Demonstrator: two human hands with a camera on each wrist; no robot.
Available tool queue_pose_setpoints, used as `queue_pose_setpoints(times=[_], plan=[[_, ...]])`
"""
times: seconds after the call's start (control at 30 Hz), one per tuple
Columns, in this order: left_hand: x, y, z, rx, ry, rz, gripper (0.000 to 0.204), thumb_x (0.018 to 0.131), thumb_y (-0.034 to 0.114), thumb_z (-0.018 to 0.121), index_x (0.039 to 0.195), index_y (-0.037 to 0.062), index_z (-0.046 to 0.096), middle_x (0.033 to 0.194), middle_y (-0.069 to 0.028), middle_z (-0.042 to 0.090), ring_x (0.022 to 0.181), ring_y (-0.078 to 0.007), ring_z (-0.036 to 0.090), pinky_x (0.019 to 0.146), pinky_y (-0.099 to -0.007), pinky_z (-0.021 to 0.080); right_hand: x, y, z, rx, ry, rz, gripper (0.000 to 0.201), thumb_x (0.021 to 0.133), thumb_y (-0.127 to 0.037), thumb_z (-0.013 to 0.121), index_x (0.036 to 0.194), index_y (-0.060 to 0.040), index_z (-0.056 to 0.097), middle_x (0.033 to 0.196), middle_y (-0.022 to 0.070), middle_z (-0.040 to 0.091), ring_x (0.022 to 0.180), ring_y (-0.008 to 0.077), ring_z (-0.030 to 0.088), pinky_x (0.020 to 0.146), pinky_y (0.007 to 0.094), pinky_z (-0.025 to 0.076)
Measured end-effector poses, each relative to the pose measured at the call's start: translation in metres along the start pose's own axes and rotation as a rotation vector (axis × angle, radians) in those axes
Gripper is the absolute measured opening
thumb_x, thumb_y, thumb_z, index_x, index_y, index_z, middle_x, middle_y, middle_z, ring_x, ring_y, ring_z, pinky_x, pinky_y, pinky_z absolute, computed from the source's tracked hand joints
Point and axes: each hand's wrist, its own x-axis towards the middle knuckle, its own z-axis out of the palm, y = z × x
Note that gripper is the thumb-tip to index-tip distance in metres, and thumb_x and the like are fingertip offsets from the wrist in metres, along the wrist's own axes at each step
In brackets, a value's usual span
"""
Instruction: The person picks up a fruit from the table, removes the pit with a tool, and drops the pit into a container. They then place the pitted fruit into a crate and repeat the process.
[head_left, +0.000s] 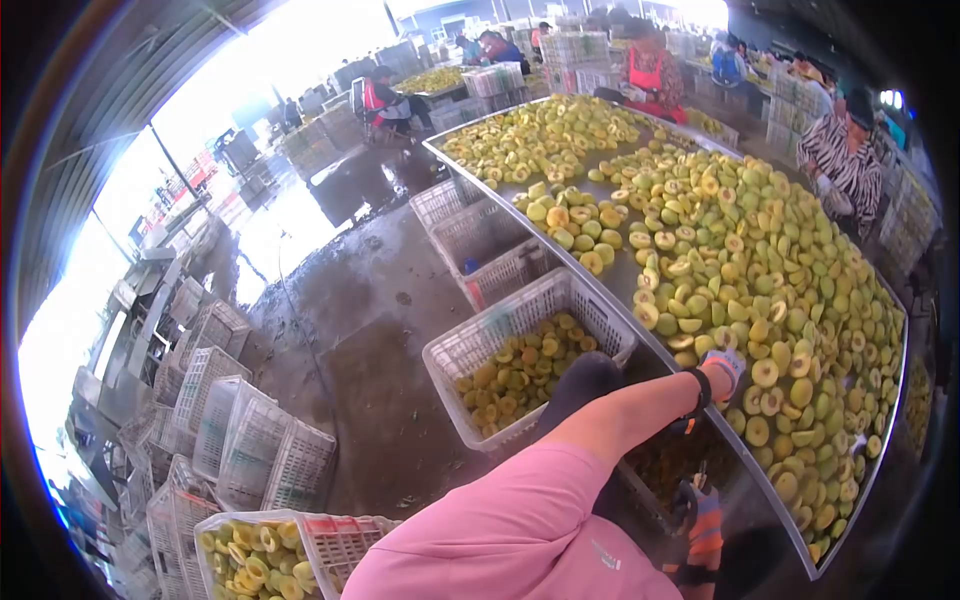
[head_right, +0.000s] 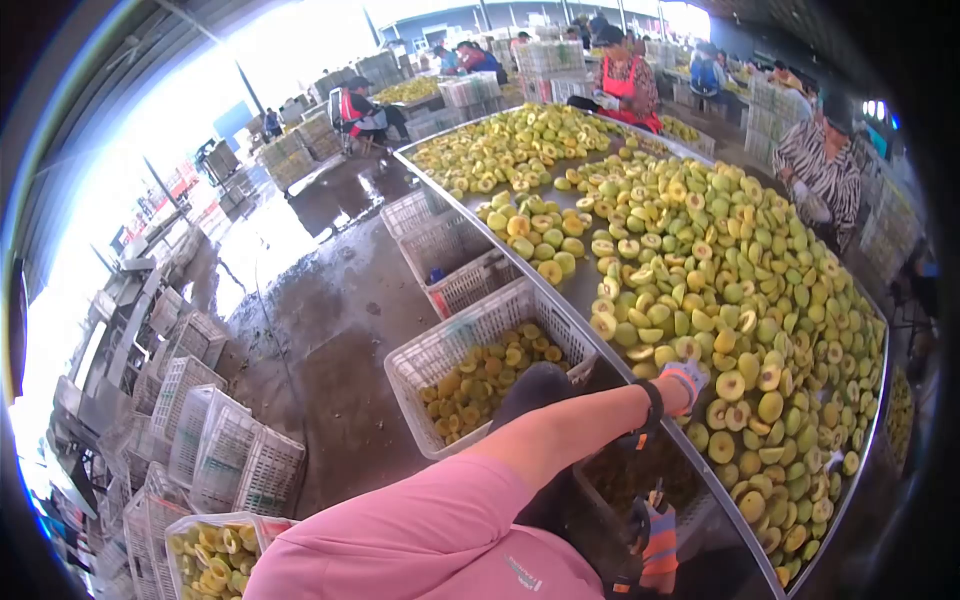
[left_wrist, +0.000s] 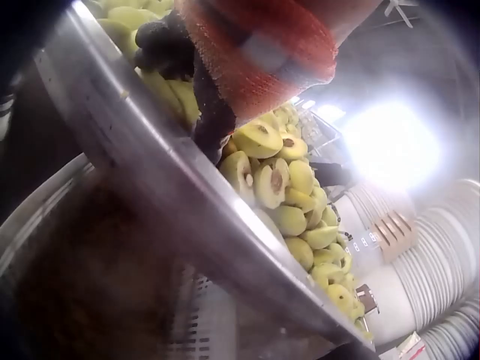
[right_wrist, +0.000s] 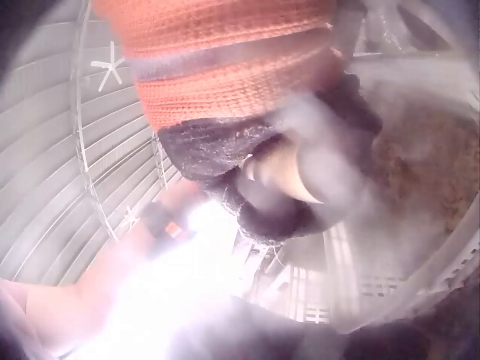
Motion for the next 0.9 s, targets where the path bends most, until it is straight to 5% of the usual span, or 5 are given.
queue_pose_setpoints(times=[0.3, 0.43, 0.57, 0.7, 0.9], plan=[[-0.041, -0.016, 0.0, -0.535, 0.246, -0.031, 0.056, 0.077, 0.04, 0.067, 0.12, 0.0074, 0.051, 0.118, -0.0135, 0.061, 0.109, -0.0323, 0.059, 0.085, -0.0409, 0.048, -0.01, 0.001, -0.011, 0.019, -0.002, -0.046, 0.012, 0.086, -0.018, 0.065, 0.087, -0.0065, 0.062, 0.062, 0.0025, 0.057, 0.047, 0.0129, 0.053, 0.041, 0.0266, 0.04], [-0.021, -0.03, 0.03, -1.487, 0.277, -0.15, 0.04, 0.084, 0.036, 0.06, 0.109, 0.0041, 0.058, 0.101, -0.0139, 0.065, 0.094, -0.0281, 0.063, 0.08, -0.038, 0.049, 0.023, 0.035, -0.032, -0.17, 0.137, -0.067, 0.016, 0.085, -0.023, 0.07, 0.089, -0.0084, 0.065, 0.063, -0.002, 0.056, 0.049, 0.0079, 0.049, 0.043, 0.0252, 0.035], [-0.1, -0.031, 0.012, -2.21, 0.185, -0.118, 0.033, 0.092, 0.036, 0.057, 0.108, 0.0075, 0.062, 0.096, -0.0015, 0.066, 0.083, -0.0142, 0.063, 0.069, -0.0288, 0.051, 0.092, 0.1, -0.074, -0.192, 0.23, -0.174, 0.013, 0.085, -0.019, 0.069, 0.091, -0.0086, 0.065, 0.069, -0.0022, 0.057, 0.056, 0.0079, 0.051, 0.047, 0.0261, 0.039], [-0.173, -0.054, -0.024, -2.205, 0.236, -0.149, 0.032, 0.09, 0.036, 0.062, 0.107, 0.008, 0.063, 0.097, 0.0012, 0.065, 0.08, -0.0107, 0.062, 0.066, -0.0259, 0.051, 0.101, 0.105, -0.081, -0.119, 0.133, -0.152, 0.015, 0.084, -0.019, 0.069, 0.093, -0.0075, 0.064, 0.076, 0.0009, 0.06, 0.063, 0.0124, 0.055, 0.057, 0.0292, 0.046], [-0.231, -0.087, -0.035, -2.087, 0.442, -0.223, 0.026, 0.084, 0.033, 0.068, 0.099, 0.0124, 0.064, 0.084, -0.0001, 0.063, 0.073, -0.0114, 0.06, 0.054, -0.0286, 0.047, 0.225, 0.218, -0.178, -0.145, -0.517, 0.012, 0.032, 0.087, -0.026, 0.061, 0.106, -0.0005, 0.062, 0.086, 0.0081, 0.065, 0.071, 0.0212, 0.059, 0.069, 0.0328, 0.051]])
